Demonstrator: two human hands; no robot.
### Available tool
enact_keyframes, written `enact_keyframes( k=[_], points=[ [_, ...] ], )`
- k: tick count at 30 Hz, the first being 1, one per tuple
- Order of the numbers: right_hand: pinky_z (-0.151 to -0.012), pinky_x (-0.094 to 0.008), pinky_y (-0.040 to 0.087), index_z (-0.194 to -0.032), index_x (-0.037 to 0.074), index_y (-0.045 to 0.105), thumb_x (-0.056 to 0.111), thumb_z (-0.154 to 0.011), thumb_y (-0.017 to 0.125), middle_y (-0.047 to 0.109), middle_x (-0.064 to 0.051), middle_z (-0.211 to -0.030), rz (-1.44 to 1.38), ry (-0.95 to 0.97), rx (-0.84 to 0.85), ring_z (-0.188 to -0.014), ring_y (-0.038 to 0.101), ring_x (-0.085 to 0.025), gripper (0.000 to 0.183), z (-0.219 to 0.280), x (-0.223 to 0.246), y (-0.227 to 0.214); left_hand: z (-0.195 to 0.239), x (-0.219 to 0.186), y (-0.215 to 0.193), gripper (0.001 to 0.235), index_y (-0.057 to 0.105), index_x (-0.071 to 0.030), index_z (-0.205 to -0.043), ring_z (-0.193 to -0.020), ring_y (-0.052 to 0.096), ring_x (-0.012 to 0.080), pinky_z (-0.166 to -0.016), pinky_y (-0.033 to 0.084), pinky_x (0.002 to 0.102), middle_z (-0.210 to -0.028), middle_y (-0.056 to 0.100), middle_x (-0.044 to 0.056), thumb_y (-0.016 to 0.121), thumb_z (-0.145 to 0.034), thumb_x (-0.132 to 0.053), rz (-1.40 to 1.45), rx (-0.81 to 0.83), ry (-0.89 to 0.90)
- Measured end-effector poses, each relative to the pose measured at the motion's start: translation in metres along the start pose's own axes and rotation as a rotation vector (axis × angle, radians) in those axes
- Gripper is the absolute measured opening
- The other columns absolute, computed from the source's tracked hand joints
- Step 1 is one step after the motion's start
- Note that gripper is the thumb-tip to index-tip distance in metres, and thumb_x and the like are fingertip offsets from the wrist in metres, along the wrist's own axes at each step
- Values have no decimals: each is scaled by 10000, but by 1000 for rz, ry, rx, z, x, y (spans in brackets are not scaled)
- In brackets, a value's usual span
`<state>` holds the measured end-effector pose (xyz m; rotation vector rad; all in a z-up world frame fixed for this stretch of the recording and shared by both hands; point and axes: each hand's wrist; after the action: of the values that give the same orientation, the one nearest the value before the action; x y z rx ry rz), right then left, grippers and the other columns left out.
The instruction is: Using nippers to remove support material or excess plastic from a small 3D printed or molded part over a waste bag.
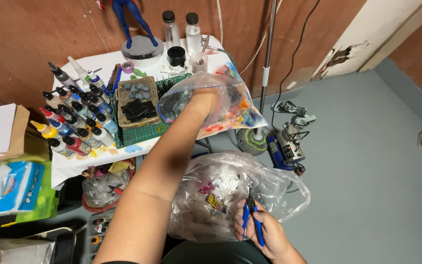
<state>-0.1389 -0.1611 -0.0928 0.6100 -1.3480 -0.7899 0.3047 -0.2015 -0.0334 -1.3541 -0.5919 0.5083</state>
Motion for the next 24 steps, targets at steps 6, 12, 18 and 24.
enact_keyframes(
  k=[6,12,18,24],
  points=[
    [-596,-384,452,-1179,-18,489,55,-896,447,513,-222,-927,37,5,-25,-721,546,-316,295,6,11,-13,128,1,-98,198,622,-94,-815,-674,592,252,-579,466,404,-773,619,107,444,-901,-87,817,-17,-208],
    [-652,-341,469,-1337,-72,644,143,-992,549,701,-228,-878,518,-124,-166,-651,552,-264,417,7,37,-14,211,28,-79,109,542,-138,-846,-773,574,287,-663,398,404,-829,625,71,617,-841,-217,841,-390,-181],
    [-1117,-417,460,-947,35,800,12,-900,577,788,-45,-925,995,-133,-90,-1277,643,-216,229,-2,48,2,318,-16,-28,350,676,-36,-1218,-931,694,117,-847,524,255,-1016,751,65,693,-876,-113,1488,-477,11],
    [-913,-405,540,-1187,-5,750,30,-916,646,786,-143,-949,1097,-344,-88,-934,690,-209,293,-13,51,35,359,-60,-4,390,747,-251,-1181,-789,719,104,-741,598,271,-765,714,-24,759,-793,-214,1523,-239,-261]
  ],
)
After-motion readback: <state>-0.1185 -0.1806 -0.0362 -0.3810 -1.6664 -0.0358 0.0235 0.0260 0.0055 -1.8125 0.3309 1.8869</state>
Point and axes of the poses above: each hand's wrist, its own z-axis away from the middle knuckle, its own y-axis out of the palm, x = y × z
